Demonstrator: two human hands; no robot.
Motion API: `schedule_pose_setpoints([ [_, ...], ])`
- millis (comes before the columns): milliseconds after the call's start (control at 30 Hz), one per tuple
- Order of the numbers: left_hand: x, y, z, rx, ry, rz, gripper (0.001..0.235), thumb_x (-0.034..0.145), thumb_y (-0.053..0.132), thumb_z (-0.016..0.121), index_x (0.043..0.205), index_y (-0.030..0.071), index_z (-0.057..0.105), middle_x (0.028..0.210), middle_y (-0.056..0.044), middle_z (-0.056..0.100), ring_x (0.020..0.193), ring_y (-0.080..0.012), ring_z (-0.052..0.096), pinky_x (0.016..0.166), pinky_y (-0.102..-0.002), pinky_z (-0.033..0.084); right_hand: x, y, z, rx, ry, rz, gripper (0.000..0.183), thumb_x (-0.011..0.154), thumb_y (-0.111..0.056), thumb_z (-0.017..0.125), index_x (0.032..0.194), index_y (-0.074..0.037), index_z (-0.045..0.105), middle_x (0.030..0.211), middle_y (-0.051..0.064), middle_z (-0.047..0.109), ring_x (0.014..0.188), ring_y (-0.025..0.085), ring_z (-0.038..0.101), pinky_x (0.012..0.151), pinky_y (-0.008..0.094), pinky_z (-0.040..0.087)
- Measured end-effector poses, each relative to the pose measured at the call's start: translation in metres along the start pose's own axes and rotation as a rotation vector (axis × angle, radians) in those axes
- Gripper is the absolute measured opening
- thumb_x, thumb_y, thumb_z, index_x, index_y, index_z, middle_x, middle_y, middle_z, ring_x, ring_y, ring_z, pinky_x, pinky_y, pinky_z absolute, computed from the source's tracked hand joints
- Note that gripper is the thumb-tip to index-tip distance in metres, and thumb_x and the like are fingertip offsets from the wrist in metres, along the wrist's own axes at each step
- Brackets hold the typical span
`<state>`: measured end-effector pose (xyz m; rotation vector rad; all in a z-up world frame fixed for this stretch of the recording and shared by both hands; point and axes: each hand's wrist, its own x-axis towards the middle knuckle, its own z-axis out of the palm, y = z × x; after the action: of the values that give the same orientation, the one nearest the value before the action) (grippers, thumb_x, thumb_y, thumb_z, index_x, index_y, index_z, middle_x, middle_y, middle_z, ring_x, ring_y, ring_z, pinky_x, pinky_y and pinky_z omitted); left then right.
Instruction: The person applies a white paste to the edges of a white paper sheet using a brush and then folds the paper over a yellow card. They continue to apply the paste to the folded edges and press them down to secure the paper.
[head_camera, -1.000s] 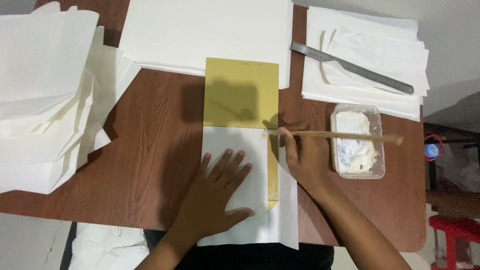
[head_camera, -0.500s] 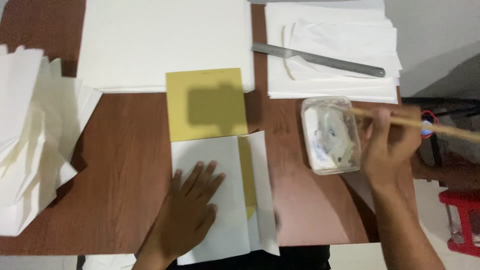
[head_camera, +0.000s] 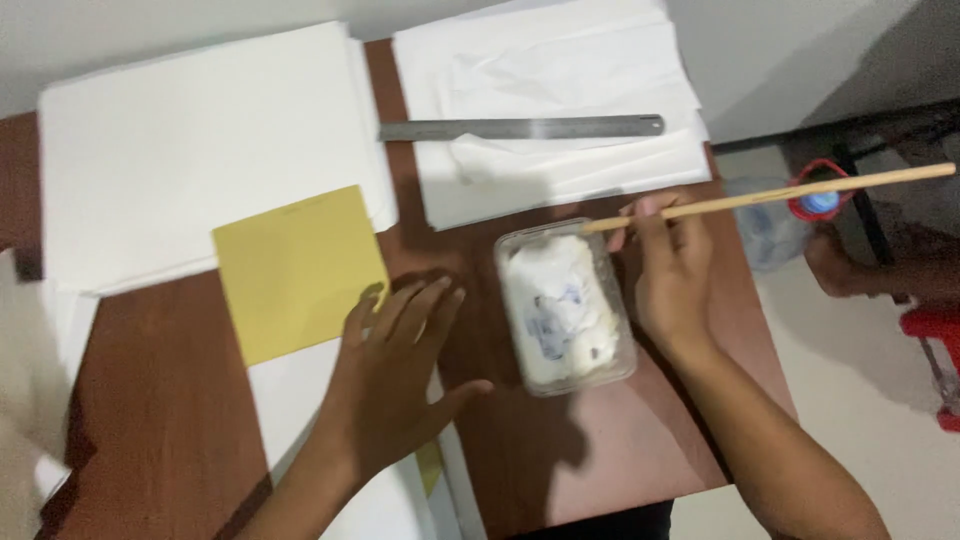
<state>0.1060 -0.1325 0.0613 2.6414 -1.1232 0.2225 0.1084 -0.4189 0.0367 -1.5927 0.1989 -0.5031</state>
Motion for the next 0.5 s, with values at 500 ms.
schedule_pose_setpoints([
  [500,0.052,0.007,0.056,0.178,-0.176,0.114,0.18,0.041,0.124,0.064,0.163,0.001,0.016,0.173,-0.013,0.016,0.158,-0.0269,0.021,0.122,-0.059,0.016,-0.015,-0.007,0.004,-0.492,-0.428,-0.687,0.023,0.097,-0.014,0.053,0.075,-0.01,0.054,0.063,0.0,0.053,0.055,0.019,0.048,0.073,0.035,0.042],
])
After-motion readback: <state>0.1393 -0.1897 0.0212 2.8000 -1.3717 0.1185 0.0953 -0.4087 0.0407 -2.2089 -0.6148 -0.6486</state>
